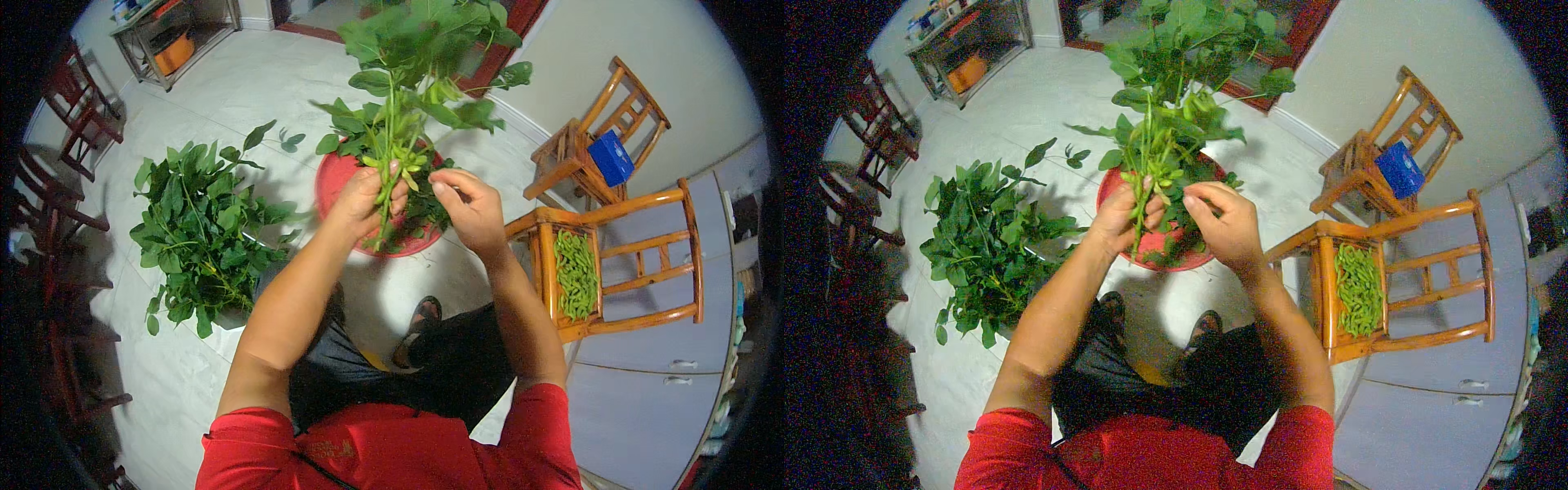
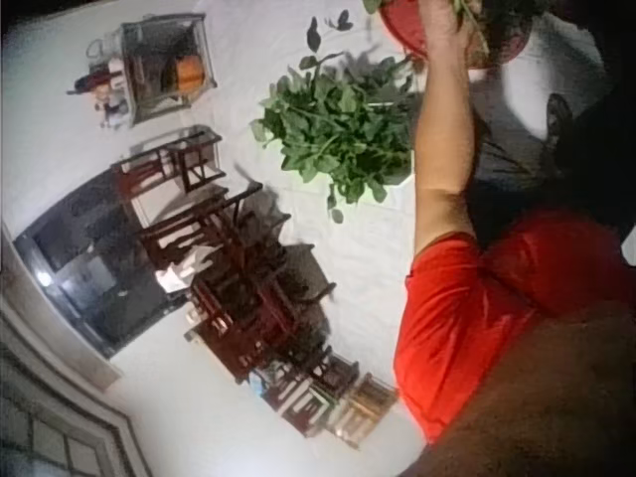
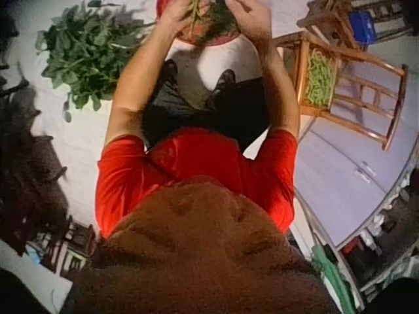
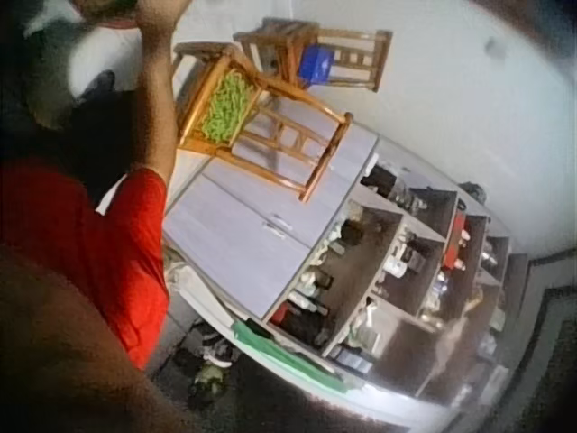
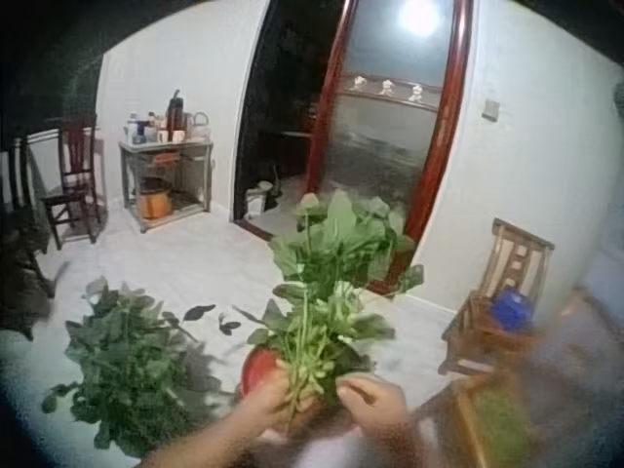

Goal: The person picks soybean pods from green stalks by hand and places the pods into a wooden chair.

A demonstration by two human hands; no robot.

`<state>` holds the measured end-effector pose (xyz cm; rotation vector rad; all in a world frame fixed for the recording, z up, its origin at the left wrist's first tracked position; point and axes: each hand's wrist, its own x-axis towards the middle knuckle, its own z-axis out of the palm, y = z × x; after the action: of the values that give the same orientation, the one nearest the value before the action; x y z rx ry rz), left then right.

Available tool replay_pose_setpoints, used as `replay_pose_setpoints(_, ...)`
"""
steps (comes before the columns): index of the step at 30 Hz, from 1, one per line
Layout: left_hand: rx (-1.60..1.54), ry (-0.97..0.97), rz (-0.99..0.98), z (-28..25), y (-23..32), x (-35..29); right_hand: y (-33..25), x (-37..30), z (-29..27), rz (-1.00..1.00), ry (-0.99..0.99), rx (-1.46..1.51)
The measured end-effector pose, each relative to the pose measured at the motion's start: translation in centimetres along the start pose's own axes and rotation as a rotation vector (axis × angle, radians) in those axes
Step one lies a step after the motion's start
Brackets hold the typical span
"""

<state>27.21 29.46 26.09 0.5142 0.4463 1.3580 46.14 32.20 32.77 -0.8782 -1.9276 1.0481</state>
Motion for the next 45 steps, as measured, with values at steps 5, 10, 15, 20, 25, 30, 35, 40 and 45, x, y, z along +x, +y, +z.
replay_pose_setpoints(5,0.079,0.101,-0.015,-0.1,0.6,-0.2,2.4,1.9,4.2,0.003,0.104,0.249)
replay_pose_setpoints(10,0.185,0.089,-0.031,-1.4,1.4,-1.0,4.4,2.8,3.4,-0.125,-0.047,0.099)
replay_pose_setpoints(15,0.243,0.080,-0.030,-0.5,0.7,-1.2,4.1,2.0,3.7,-0.168,0.031,0.073)
replay_pose_setpoints(20,0.504,0.073,0.029,0.4,-0.2,-1.3,4.4,1.2,1.8,-0.004,-0.072,0.149)
replay_pose_setpoints(25,0.584,0.065,-0.060,1.6,-0.6,-1.9,8.4,1.4,0.4,0.042,-0.151,0.406)
replay_pose_setpoints(30,0.975,0.049,-0.126,1.5,0.4,-2.5,5.3,1.0,0.8,0.177,-0.220,0.317)
replay_pose_setpoints(35,0.927,0.081,-0.149,1.0,-0.3,-2.2,3.5,0.5,0.1,0.368,-0.293,0.229)
replay_pose_setpoints(40,0.942,0.073,-0.130,-1.4,-1.4,-1.7,6.1,0.8,1.3,0.160,-0.211,0.066)
replay_pose_setpoints(45,0.964,0.131,0.041,-0.7,-2.2,-1.4,5.2,0.8,2.4,-0.011,0.007,-0.053)
